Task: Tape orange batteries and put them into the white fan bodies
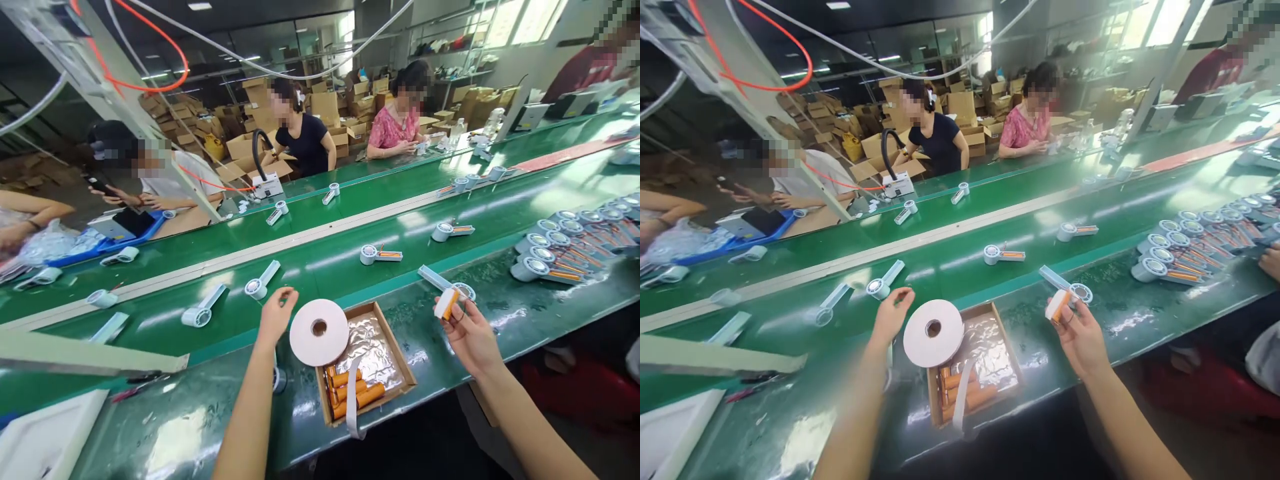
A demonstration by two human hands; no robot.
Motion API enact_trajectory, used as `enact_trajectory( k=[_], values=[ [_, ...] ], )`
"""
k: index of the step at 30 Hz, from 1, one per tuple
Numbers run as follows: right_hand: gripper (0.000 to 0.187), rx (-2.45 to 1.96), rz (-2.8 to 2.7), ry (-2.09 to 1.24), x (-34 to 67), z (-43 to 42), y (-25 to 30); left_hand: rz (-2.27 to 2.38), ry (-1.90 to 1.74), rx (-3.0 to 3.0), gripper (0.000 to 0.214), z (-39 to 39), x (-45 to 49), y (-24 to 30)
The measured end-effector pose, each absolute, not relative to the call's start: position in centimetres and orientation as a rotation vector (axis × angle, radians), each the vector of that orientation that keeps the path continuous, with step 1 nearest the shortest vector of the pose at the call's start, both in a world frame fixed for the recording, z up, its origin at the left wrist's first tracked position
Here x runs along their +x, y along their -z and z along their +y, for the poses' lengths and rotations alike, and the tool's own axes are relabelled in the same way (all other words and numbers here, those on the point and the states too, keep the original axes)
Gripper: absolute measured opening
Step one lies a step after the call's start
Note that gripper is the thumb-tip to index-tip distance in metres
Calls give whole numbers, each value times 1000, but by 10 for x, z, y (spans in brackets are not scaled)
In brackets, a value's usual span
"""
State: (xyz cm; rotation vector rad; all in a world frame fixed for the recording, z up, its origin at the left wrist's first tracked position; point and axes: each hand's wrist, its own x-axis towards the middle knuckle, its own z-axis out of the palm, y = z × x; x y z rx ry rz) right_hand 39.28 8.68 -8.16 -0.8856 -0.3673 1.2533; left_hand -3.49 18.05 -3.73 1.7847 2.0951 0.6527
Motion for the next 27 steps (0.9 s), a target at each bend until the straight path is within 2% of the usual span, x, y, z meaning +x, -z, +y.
enact_trajectory(
  k=[5,11,14,19,23,27],
  values=[
    [45,-933,-263,-1193,419,79,98,2438,-264,1764,49,249,-97,24],
    [42,-918,-290,-1160,420,97,95,2295,204,1920,38,288,-118,30],
    [47,-904,-349,-1225,406,118,89,2096,233,2140,32,303,-93,40],
    [67,-866,-715,-1269,355,192,71,1515,109,2473,26,342,-7,64],
    [60,-1001,-1262,-1156,311,260,72,1195,56,2542,26,368,43,75],
    [47,-1066,-1582,-1107,289,298,83,1066,51,2490,27,381,49,73]
  ],
)
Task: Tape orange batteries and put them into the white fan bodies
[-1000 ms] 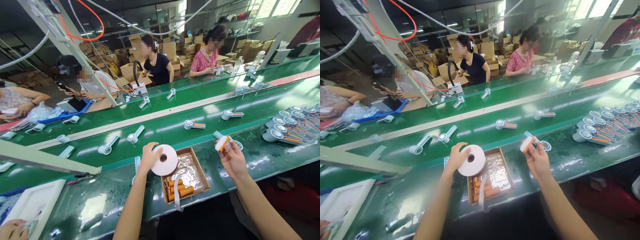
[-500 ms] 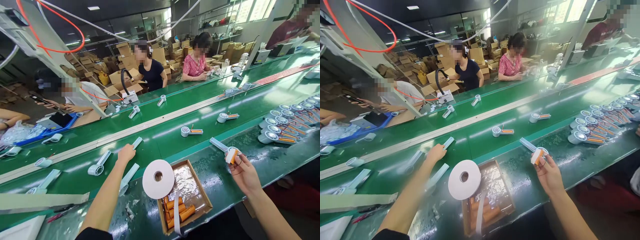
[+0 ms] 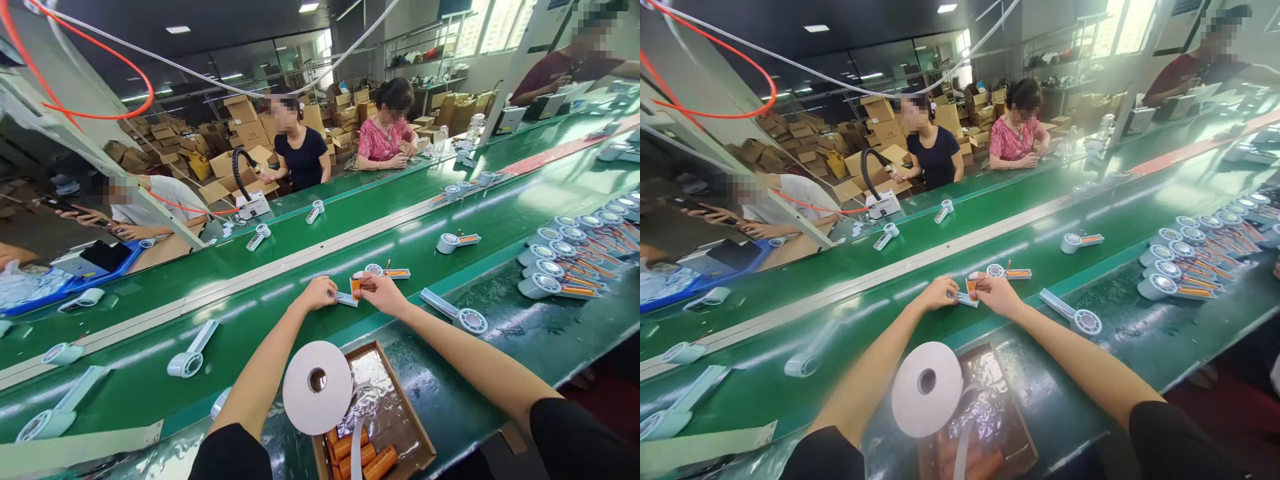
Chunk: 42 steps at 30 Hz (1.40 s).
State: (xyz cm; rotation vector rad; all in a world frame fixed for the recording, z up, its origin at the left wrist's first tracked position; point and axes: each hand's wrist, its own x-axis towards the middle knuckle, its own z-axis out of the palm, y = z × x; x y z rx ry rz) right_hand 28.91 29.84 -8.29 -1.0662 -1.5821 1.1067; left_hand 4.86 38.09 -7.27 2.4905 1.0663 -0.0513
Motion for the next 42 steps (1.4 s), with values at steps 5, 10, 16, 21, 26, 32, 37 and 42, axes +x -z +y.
enact_trajectory(
  k=[5,10,16,21,26,32,37,42],
  values=[
    [35,-1203,-1993,-975,285,311,87,1047,-39,2347,28,382,45,71],
    [34,-1340,-2393,-730,284,306,84,1205,-216,2172,31,371,56,75],
    [38,-1465,-2641,-490,261,301,75,1414,-288,2014,33,360,79,61],
    [25,-1508,-2686,-433,254,311,55,1511,-410,1999,39,300,74,12],
    [30,-1450,-2535,-455,273,285,37,1413,-389,2141,61,155,18,-18],
    [40,-1309,-2339,-835,281,183,27,1553,-168,2390,76,66,-3,3],
    [43,-1180,-2374,-1112,289,118,15,1527,-442,2553,60,63,16,8],
    [40,-869,-2503,-1300,309,73,-1,1808,-831,2380,63,57,14,8]
  ],
)
